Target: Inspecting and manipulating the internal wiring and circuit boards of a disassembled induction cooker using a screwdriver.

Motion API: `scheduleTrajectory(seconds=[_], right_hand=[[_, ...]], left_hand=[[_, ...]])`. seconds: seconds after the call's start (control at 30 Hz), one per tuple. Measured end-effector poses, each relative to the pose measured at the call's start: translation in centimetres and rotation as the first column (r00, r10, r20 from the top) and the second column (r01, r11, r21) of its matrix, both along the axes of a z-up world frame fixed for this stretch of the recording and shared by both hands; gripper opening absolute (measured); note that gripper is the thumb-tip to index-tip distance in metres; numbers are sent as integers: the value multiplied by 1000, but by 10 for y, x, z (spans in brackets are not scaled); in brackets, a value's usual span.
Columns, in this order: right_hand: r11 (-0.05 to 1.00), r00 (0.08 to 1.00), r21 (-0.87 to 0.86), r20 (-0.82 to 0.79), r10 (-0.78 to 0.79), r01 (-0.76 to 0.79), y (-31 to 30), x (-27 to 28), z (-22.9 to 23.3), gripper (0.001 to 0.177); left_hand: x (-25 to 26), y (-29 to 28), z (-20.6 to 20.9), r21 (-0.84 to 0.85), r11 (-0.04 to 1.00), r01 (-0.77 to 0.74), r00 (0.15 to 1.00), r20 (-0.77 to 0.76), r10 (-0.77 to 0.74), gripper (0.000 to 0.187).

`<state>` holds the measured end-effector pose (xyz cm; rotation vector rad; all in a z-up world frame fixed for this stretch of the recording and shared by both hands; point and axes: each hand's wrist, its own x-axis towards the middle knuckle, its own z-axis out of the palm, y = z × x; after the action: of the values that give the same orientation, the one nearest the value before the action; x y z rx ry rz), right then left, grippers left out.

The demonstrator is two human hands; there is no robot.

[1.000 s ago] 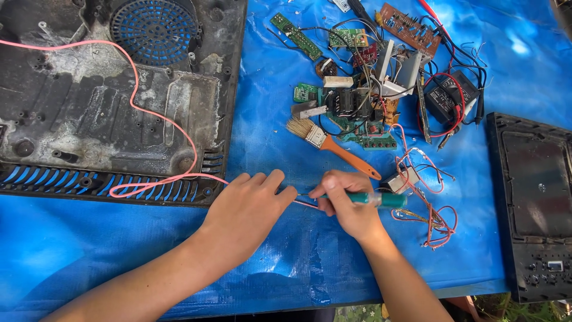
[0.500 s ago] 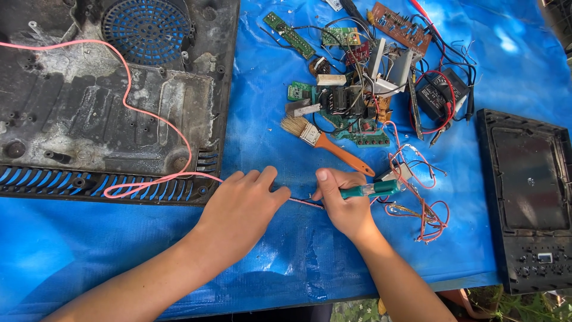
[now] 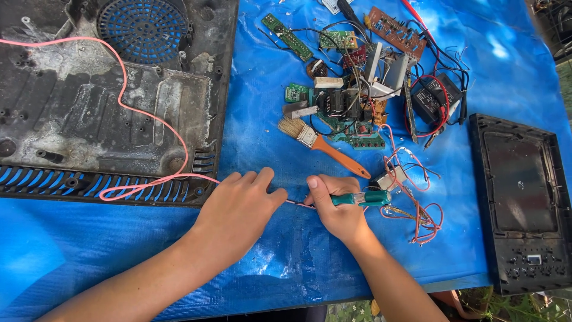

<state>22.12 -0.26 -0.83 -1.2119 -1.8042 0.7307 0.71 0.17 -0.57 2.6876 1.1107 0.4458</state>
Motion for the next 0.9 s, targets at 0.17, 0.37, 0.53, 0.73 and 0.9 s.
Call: scheduleTrajectory(seconds=[0.17,0.37,0.53,0.73,0.9], right_hand=[[999,999,18,-9,33,-33,0,-3,4,49],[999,1000,33,-11,29,-28,0,-4,3,50],[1000,1000,12,-6,13,-13,1,-2,2,52],[1000,1000,-20,-5,11,-11,2,-3,4,50],[998,1000,-53,-13,13,-14,3,-3,5,53]], left_hand=[[1,2,4,-22,1000,-10,1000,5,10,35],[1,2,3,-24,1000,-8,1000,16,8,32],[1,3,2,2,1000,-13,1000,23,13,32],[-1,3,1,-2,1000,-5,1000,22,5,35],[-2,3,-1,7,1000,11,999,34,-11,36]])
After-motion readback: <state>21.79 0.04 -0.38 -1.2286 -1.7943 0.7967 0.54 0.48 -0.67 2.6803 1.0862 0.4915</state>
